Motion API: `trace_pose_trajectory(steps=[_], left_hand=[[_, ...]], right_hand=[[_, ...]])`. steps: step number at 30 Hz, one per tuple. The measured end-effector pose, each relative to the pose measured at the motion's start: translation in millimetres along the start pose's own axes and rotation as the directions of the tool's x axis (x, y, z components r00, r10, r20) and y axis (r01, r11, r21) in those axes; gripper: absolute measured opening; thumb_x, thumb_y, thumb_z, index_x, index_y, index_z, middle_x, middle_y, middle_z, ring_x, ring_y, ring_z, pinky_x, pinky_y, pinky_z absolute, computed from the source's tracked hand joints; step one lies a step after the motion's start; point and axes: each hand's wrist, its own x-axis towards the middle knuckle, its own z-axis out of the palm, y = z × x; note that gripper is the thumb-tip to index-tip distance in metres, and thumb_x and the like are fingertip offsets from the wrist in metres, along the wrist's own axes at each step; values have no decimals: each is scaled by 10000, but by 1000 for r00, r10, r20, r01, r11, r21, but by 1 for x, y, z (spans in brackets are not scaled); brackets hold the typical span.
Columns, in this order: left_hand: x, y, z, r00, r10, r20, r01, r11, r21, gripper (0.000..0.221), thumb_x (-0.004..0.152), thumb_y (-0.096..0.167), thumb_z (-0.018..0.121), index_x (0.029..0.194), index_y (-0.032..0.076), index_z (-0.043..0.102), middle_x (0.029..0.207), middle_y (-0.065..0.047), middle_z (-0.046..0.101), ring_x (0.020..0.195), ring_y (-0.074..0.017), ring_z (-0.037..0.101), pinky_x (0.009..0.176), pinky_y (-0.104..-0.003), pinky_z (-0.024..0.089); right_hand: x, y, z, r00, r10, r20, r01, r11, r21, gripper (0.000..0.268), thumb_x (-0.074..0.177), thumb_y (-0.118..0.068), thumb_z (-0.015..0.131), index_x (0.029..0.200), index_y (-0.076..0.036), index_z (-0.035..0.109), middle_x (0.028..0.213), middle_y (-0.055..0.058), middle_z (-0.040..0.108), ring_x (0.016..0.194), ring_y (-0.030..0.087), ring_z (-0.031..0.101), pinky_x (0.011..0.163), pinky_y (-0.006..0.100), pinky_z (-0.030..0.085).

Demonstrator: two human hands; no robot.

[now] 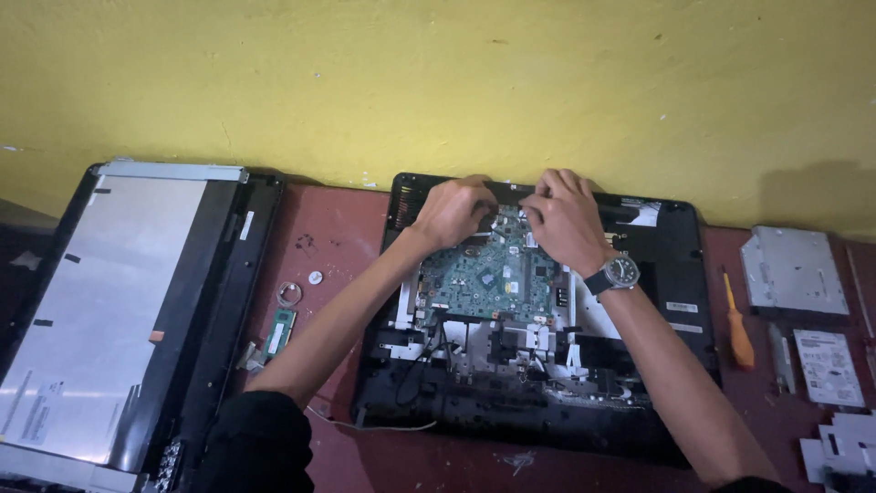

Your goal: Removing screws and disconnecting ribbon cables to extract a motherboard from a laptop chassis.

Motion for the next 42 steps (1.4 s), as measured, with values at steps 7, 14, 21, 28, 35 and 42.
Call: trace_pose_trajectory(steps=[7, 14, 21, 28, 35, 42], left_hand=[[3, -4, 3, 1000, 2, -19, -2, 1000, 20, 81, 873, 182, 727, 943, 186, 768, 980, 9, 745, 894, -260, 745, 794, -382, 607], [-3, 14, -17, 1000, -28, -11, 28, 999, 16, 117, 898, 160, 703, 982, 190, 780, 999, 3, 735, 908, -246, 748, 807, -366, 604], [-16, -1, -28, 992, -77, -95, 72, 996, -51, 142, 882, 205, 726, 1005, 141, 754, 1009, -81, 719, 917, -369, 734, 832, -486, 605], [-38, -10, -60, 954, 83, -288, -122, 985, -121, 270, 831, 9, 739, 1077, 119, 763, 956, -45, 705, 929, -332, 727, 850, -420, 576], [-77, -12, -94, 911, 51, -410, -145, 969, -201, 345, 834, -60, 754, 1152, 65, 705, 1068, -88, 727, 1053, -301, 667, 1013, -454, 460], [-119, -37, -72, 882, -261, -393, 115, 927, -357, 338, 891, 34, 780, 1198, 86, 648, 1196, -120, 603, 1042, -225, 611, 981, -369, 527]], right_hand=[[1, -6, -4, 996, 22, 87, -20, 999, -30, 155, 993, -158, 626, 987, -130, 779, 1021, 8, 481, 1095, 242, 498, 901, 432, 399], [-2, -4, -8, 992, 47, 114, -51, 998, 34, 185, 989, -101, 599, 1070, -123, 764, 1066, 35, 485, 1107, 275, 503, 912, 441, 399], [-15, -1, -39, 996, 84, 15, -84, 936, 342, 223, 967, -69, 683, 1174, -67, 767, 1118, 112, 586, 1129, 375, 595, 997, 488, 456], [-55, -5, -77, 992, 61, -114, -18, 936, 350, 270, 967, -65, 702, 1228, -100, 759, 1111, 70, 598, 1102, 318, 614, 1028, 456, 434], [-109, 7, -105, 972, 113, -207, -40, 944, 328, 222, 980, -41, 746, 1201, -34, 769, 1142, 137, 650, 1095, 342, 594, 1005, 460, 447], [-162, 59, -64, 932, 270, -241, -192, 934, 302, 200, 1036, 60, 794, 1231, 17, 787, 1195, 187, 639, 1150, 345, 588, 1030, 452, 471]])
